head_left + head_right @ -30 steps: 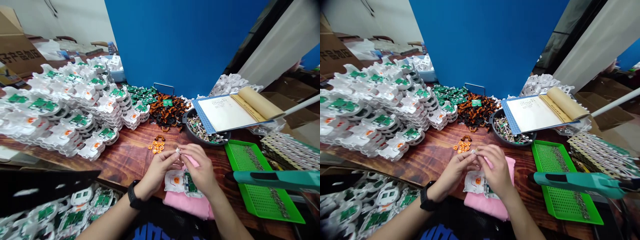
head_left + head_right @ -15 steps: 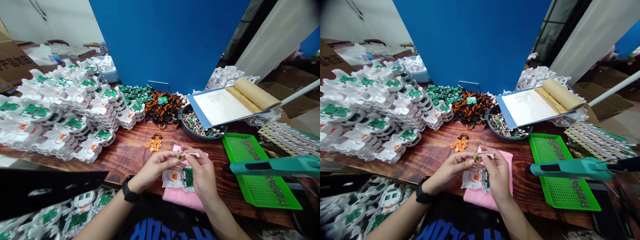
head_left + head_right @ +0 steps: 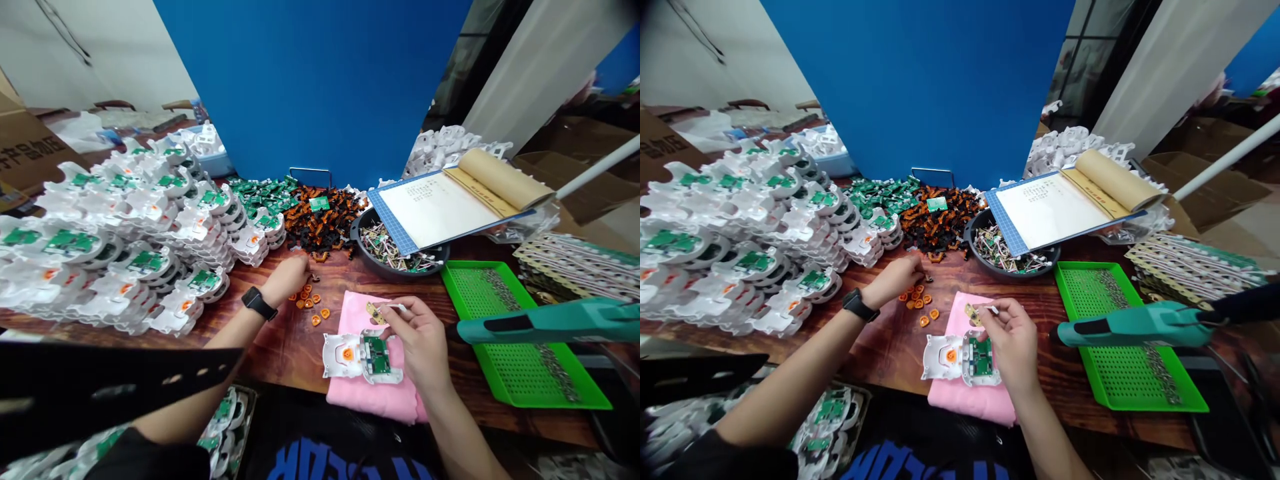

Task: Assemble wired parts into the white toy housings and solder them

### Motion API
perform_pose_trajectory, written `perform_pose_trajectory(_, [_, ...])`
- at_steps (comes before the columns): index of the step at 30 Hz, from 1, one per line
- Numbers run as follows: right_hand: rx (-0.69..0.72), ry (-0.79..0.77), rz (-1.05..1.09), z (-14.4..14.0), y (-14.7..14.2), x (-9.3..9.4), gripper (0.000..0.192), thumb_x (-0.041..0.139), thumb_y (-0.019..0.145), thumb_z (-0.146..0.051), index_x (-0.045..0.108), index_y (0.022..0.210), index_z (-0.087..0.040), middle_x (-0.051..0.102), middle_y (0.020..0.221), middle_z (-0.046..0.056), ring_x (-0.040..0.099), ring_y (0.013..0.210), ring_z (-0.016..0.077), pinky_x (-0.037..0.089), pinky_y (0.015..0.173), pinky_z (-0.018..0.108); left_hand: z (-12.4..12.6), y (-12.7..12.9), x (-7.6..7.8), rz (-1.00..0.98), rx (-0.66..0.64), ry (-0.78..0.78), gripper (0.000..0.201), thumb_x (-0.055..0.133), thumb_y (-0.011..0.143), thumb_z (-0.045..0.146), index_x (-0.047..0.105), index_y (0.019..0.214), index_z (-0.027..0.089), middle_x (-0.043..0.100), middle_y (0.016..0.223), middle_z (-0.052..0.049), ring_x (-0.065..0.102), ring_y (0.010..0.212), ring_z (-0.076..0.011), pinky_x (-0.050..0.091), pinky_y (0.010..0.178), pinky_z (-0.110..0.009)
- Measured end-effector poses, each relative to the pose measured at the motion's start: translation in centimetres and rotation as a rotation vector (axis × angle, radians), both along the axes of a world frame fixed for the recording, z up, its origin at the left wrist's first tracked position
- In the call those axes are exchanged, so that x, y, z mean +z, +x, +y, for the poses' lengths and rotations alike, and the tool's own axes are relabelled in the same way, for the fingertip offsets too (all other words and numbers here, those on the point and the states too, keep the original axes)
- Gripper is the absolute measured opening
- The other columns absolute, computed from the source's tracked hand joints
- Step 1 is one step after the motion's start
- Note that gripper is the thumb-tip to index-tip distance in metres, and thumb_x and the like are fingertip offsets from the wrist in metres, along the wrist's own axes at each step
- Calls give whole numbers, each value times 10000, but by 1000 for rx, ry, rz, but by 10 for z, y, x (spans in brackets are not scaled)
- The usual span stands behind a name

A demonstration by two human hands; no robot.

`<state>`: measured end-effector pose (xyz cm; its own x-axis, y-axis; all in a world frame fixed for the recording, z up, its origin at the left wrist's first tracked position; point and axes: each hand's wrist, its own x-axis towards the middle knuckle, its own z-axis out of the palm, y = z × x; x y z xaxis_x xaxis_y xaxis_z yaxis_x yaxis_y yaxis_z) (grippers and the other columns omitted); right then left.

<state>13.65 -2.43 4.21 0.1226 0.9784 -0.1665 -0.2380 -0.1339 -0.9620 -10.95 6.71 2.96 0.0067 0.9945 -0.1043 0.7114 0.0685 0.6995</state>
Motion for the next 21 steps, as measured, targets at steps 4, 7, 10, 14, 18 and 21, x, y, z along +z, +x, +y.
perform_pose_trajectory(4, [-48,-3,51,4,-3,0,365,814,632,-339,629,903,-179,706,779,30,667,634,158,532,446,214,-9,4,9,-250,36,-32,127,675,710,189,600,812,176,656,811,-50,624,810,-198,483,740,-295])
perform_pose_trajectory(7, [-73,-6,22,8,-7,-3,374,797,655,-348,675,968,-184,718,905,55,684,706,171,575,511,255,-24,13,21,-485,23,-113,248,699,724,319,636,893,148,684,867,-69,656,752,-181,521,704,-306])
perform_pose_trajectory(10, [-85,-4,15,12,-12,-5,260,788,665,-347,713,848,-177,722,874,48,687,762,175,599,645,298,-45,29,33,-678,22,-180,307,755,693,387,656,844,140,697,848,-66,677,709,-170,546,704,-314])
perform_pose_trajectory(14, [-109,87,-73,12,-21,-2,165,766,690,-300,728,811,-194,732,844,35,680,819,171,561,804,326,-68,50,39,-1017,115,-312,286,848,618,320,665,758,150,701,767,-19,679,677,-142,551,662,-255])
perform_pose_trajectory(18, [-91,137,-143,6,-29,3,121,726,732,-283,728,821,-201,737,867,40,678,841,175,537,824,330,-77,63,37,-1130,142,-353,277,862,612,290,664,742,147,721,774,-21,691,699,-138,550,662,-229])
perform_pose_trajectory(21, [-68,138,-129,1,-32,3,123,721,736,-287,729,822,-200,735,870,42,676,849,181,526,846,344,-81,67,36,-1167,174,-345,292,874,594,278,654,725,137,721,779,-22,681,666,-124,539,639,-215])
